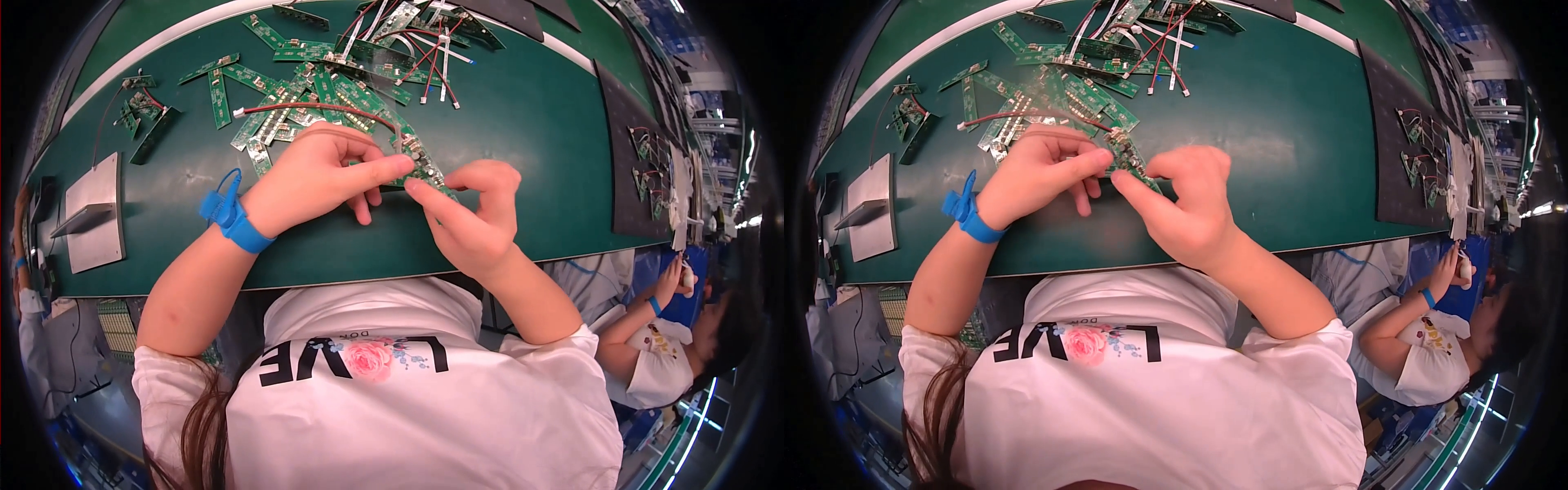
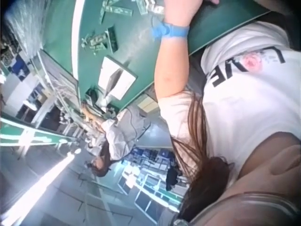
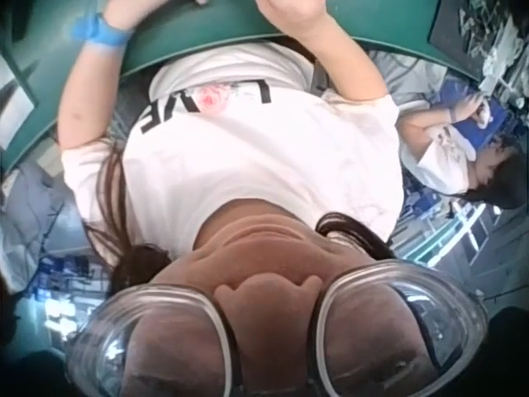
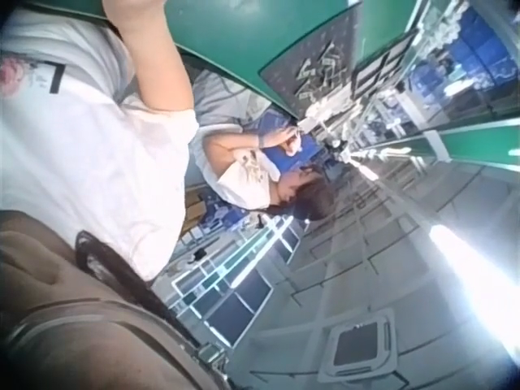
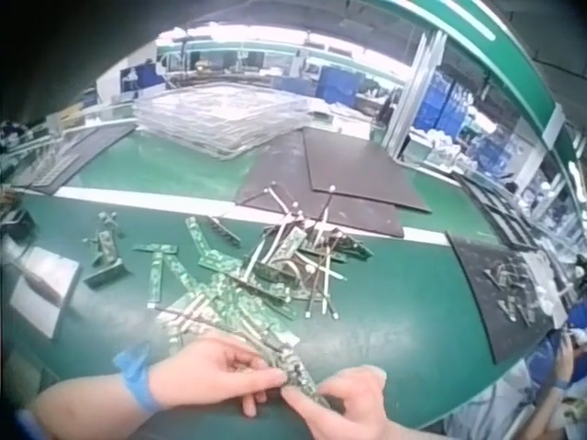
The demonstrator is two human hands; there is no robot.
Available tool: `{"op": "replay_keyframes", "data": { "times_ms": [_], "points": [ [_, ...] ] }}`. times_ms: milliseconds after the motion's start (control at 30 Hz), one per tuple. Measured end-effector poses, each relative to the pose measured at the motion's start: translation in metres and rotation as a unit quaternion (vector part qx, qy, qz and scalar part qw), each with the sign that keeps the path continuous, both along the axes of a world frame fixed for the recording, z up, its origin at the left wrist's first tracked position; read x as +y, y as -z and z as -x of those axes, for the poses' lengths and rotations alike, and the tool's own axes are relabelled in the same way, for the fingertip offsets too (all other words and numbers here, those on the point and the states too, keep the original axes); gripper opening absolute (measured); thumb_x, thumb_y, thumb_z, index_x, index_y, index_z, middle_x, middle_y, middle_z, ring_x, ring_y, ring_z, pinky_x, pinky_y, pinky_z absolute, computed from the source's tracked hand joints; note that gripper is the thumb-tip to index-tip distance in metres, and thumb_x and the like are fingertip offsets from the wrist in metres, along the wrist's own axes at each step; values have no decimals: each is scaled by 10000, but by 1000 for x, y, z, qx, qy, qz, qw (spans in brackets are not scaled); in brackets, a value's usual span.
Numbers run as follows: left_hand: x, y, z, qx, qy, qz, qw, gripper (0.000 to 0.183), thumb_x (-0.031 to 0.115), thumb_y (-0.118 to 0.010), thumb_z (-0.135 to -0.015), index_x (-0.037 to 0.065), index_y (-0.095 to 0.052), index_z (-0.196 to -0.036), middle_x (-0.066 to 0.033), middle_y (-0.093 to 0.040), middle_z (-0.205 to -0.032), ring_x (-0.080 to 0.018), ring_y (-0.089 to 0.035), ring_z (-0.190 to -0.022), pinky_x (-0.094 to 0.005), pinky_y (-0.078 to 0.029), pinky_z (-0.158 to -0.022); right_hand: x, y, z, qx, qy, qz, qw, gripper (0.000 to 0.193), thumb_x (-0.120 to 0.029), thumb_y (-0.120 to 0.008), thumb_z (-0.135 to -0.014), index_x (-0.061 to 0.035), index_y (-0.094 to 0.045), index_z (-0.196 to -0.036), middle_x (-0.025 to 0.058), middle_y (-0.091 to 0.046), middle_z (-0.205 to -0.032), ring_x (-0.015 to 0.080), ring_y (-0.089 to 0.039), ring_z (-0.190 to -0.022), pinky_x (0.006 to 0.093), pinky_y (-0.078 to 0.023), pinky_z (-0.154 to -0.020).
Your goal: The person connects cables and connectors to small circuit boards by hand on an assembly line.
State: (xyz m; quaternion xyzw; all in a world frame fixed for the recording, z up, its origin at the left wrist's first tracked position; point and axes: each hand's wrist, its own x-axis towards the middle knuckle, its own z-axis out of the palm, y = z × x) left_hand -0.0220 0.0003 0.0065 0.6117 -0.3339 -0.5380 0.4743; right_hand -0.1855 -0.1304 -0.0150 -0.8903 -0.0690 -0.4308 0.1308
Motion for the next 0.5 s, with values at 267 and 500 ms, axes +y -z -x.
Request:
{"op": "replay_keyframes", "data": {
  "times_ms": [267, 500],
  "points": [
    [5, 8, 7, 27, -86, 83, 992, 250, 178, -561, -912, -64, -616, -886, -110, -630, -733, -155, -631, -565, -225, -493, -534, 4, 1, 0, 71, 11, -10, 997, 303, 0, -676, -567, -65, -688, -863, 16, -464, -757, 183, -465, -677, 329, -315, -635],
    [5, 0, 2, 50, -83, 62, 993, 264, 203, -567, -916, -57, -606, -892, -114, -627, -726, -161, -646, -578, -225, -498, -541, -2, 3, 8, 120, 95, -20, 988, 351, 25, -655, -510, -68, -681, -848, 24, -435, -727, 193, -461, -672, 332, -307, -643]
  ]
}}
